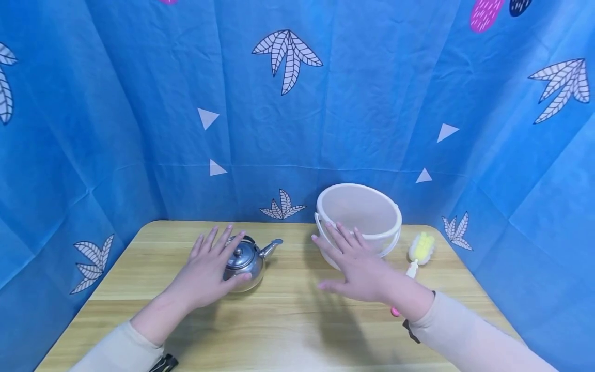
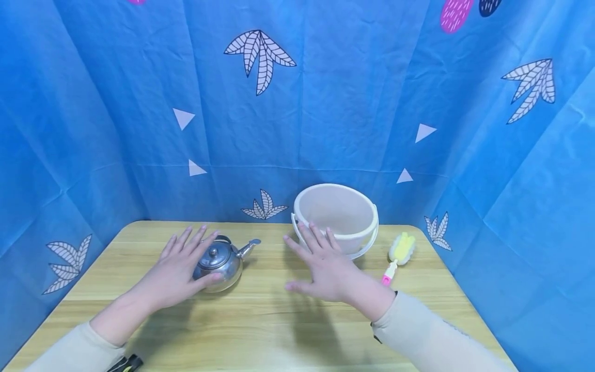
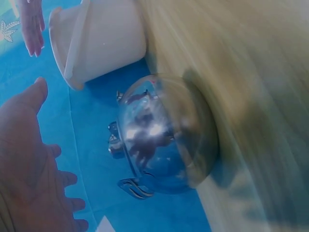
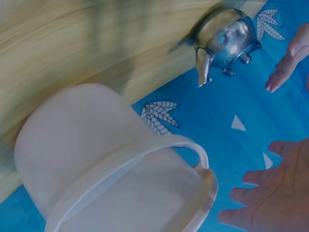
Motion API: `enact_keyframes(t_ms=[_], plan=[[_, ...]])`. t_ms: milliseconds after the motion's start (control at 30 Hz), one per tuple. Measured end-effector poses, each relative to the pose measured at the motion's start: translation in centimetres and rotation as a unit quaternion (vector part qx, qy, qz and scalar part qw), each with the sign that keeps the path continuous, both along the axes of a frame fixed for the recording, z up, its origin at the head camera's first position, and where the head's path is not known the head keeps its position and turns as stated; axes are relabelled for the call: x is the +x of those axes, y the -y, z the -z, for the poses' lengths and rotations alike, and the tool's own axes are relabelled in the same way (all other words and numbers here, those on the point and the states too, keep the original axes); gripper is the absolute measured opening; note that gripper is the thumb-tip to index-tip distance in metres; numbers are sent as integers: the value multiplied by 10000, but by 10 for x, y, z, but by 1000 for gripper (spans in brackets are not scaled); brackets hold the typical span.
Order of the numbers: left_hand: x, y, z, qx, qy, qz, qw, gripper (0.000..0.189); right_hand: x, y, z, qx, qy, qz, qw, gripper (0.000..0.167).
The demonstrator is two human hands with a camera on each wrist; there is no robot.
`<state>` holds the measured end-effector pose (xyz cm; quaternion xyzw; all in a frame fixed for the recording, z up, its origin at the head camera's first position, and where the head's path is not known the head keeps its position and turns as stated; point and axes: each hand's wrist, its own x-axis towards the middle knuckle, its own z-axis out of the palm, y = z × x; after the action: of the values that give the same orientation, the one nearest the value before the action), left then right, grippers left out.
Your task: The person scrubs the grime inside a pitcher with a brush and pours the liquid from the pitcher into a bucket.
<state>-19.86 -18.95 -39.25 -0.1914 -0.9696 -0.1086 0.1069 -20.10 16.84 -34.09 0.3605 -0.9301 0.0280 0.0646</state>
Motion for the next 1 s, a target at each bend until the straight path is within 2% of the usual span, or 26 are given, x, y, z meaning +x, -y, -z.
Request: enact_keyframes(t_ms=[367,1000], plan=[[2,7,9,159,9,-97,9998,91,-1,9,10,-131,-126,-238,9996,93],[-2,14,20,479,122,-173,9986,95,-4,19,20,-120,206,-261,9994,92]])
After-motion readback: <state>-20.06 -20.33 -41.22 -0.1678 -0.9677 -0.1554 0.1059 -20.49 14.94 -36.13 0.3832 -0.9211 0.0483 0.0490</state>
